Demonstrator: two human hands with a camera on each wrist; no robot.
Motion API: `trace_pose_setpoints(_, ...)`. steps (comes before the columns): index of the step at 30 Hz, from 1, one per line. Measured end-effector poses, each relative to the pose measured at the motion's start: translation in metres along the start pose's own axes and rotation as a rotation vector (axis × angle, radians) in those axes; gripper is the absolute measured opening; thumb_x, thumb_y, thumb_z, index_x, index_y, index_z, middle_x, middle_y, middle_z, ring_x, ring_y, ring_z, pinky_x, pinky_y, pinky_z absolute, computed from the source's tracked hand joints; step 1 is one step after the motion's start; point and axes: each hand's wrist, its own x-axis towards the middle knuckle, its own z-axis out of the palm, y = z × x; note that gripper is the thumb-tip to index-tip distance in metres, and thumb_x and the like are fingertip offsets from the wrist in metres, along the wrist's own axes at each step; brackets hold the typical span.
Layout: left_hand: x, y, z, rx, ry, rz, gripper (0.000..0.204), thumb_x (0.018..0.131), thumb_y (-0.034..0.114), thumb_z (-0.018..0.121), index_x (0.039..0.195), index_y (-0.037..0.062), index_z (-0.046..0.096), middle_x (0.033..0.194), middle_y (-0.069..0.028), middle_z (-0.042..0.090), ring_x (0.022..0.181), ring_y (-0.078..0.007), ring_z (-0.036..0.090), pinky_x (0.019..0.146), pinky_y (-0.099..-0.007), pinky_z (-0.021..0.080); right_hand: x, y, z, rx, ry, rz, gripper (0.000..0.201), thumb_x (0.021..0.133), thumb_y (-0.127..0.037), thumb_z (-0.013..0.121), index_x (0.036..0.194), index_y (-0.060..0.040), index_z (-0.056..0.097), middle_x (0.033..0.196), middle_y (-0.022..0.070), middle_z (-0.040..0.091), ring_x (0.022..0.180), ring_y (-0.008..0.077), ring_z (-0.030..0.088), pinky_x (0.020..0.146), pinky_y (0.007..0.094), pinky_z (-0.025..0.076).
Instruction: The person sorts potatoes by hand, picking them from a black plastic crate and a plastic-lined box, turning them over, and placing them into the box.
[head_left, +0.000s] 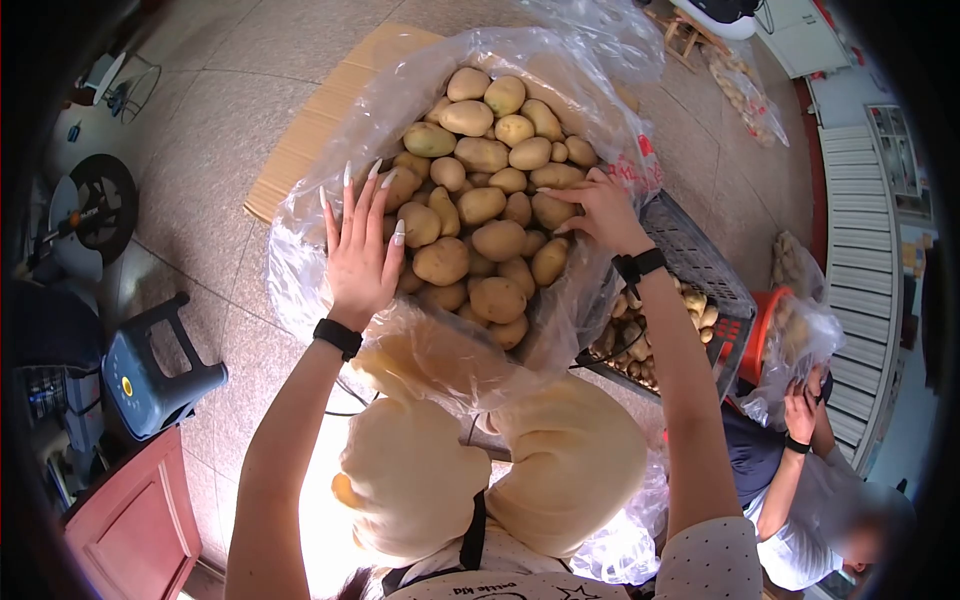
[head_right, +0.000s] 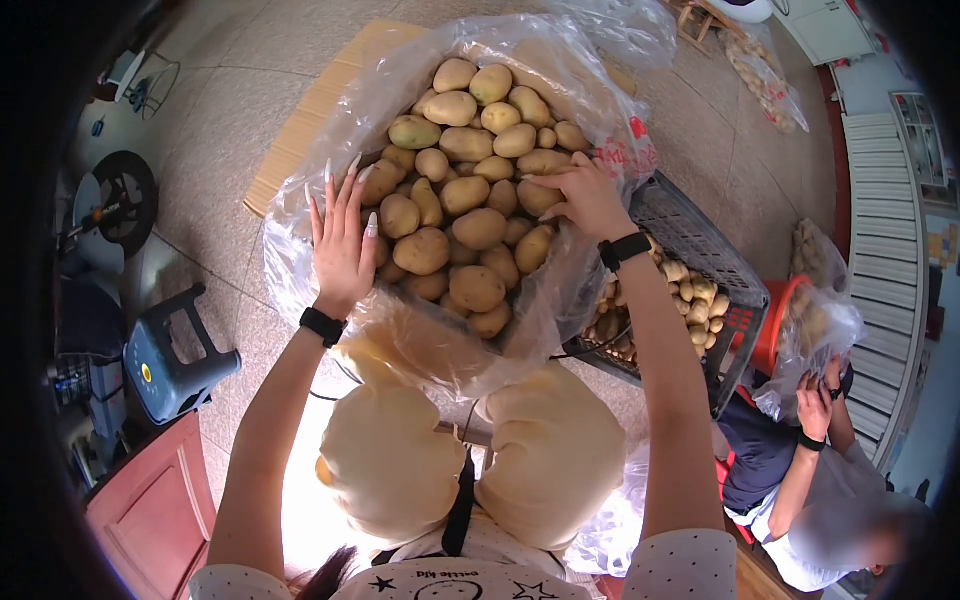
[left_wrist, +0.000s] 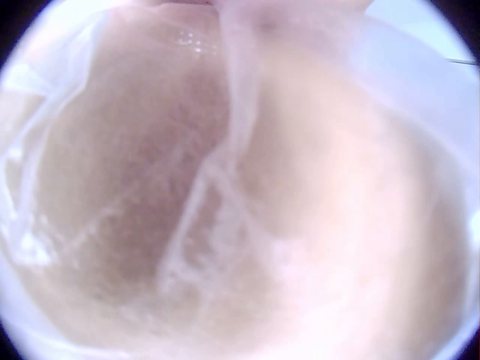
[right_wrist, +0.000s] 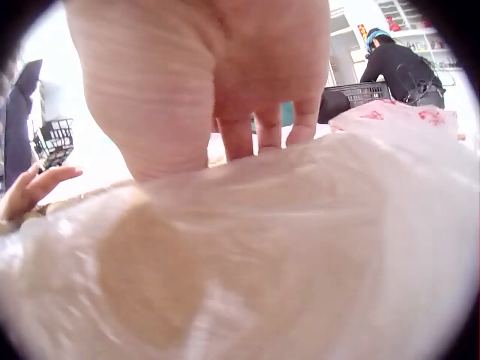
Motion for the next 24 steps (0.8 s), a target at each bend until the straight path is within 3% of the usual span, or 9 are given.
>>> trace_pose_setpoints(3,0.001,0.0,0.0,-0.006,0.004,0.012,0.059,0.094,0.021,0.041,0.149,0.0037,0.031,0.158,-0.0126,0.028,0.15,-0.0338,0.014,0.121,-0.054,0.003,-0.003,0.0,0.0,-0.021,-0.004,0.034,0.063,0.066,-0.023,0.082,0.127,-0.0274,0.067,0.1,0.0,0.068,0.1,0.0237,0.05,0.092,0.0395,0.041)
trace_pose_setpoints(5,0.001,0.0,0.0,-0.001,0.006,0.01,0.059,0.094,0.021,0.041,0.15,0.0034,0.03,0.158,-0.0123,0.027,0.15,-0.0339,0.014,0.121,-0.0538,0.002,-0.002,-0.004,-0.002,-0.106,-0.037,0.086,0.052,0.069,-0.025,0.08,0.121,-0.0275,0.07,0.104,-0.001,0.067,0.105,0.0224,0.052,0.096,0.0392,0.041)
trace_pose_setpoints(9,0.0,0.0,-0.001,-0.012,-0.012,0.001,0.058,0.097,0.027,0.043,0.149,0.0038,0.031,0.159,-0.0126,0.026,0.148,-0.037,0.016,0.12,-0.0563,0.004,0.005,-0.004,-0.014,-0.175,0.063,-0.007,0.048,0.071,-0.026,0.08,0.118,-0.0245,0.071,0.103,0.0022,0.066,0.102,0.0245,0.054,0.092,0.0392,0.044)
trace_pose_setpoints(11,0.001,-0.001,-0.001,-0.003,-0.007,0.005,0.058,0.097,0.027,0.043,0.149,0.0039,0.031,0.159,-0.0125,0.026,0.148,-0.0369,0.016,0.12,-0.0563,0.004,0.016,-0.004,-0.025,0.052,0.126,0.049,0.042,0.072,-0.025,0.08,0.113,-0.0202,0.072,0.098,0.0066,0.065,0.101,0.0281,0.056,0.086,0.0407,0.047)
trace_pose_setpoints(14,0.0,0.0,0.0,-0.003,-0.001,0.018,0.059,0.097,0.027,0.043,0.149,0.004,0.031,0.158,-0.0126,0.026,0.149,-0.0366,0.016,0.12,-0.0561,0.005,0.04,-0.018,-0.036,0.15,0.234,0.175,0.035,0.072,-0.026,0.081,0.104,-0.0138,0.073,0.093,0.0088,0.066,0.098,0.0305,0.059,0.08,0.043,0.049)
trace_pose_setpoints(16,0.0,-0.001,0.001,0.017,-0.02,-0.001,0.059,0.097,0.026,0.039,0.15,0.003,0.029,0.159,-0.013,0.025,0.15,-0.0346,0.013,0.121,-0.0537,0.002,0.05,-0.015,-0.023,0.116,0.312,0.113,0.031,0.071,-0.026,0.082,0.096,-0.0099,0.073,0.087,0.0097,0.068,0.091,0.0299,0.061,0.078,0.0426,0.05)
trace_pose_setpoints(18,0.0,-0.001,-0.001,0.016,-0.014,-0.001,0.059,0.097,0.025,0.039,0.15,0.0022,0.028,0.158,-0.0139,0.026,0.149,-0.0351,0.014,0.121,-0.0537,0.003,0.059,-0.015,-0.017,0.173,0.183,0.188,0.027,0.074,-0.024,0.082,0.094,-0.0082,0.072,0.084,0.0078,0.067,0.081,0.0275,0.061,0.072,0.0385,0.05)
trace_pose_setpoints(21,0.0,-0.001,0.0,-0.061,0.016,-0.008,0.059,0.097,0.023,0.039,0.15,0.0001,0.027,0.157,-0.0169,0.028,0.149,-0.036,0.015,0.121,-0.0533,0.005,0.061,-0.021,-0.017,0.121,0.062,0.24,0.025,0.071,-0.02,0.082,0.09,-0.007,0.072,0.083,0.0102,0.071,0.077,0.0286,0.064,0.073,0.0411,0.051)
trace_pose_setpoints(24,-0.002,-0.002,0.001,-0.132,0.074,-0.007,0.059,0.097,0.02,0.04,0.149,-0.0036,0.026,0.153,-0.0227,0.032,0.148,-0.0389,0.017,0.121,-0.0517,0.01,0.056,0.005,0.001,0.277,-0.014,0.192,0.022,0.073,-0.018,0.081,0.089,-0.006,0.072,0.083,0.0102,0.07,0.078,0.0274,0.066,0.072,0.0385,0.051)
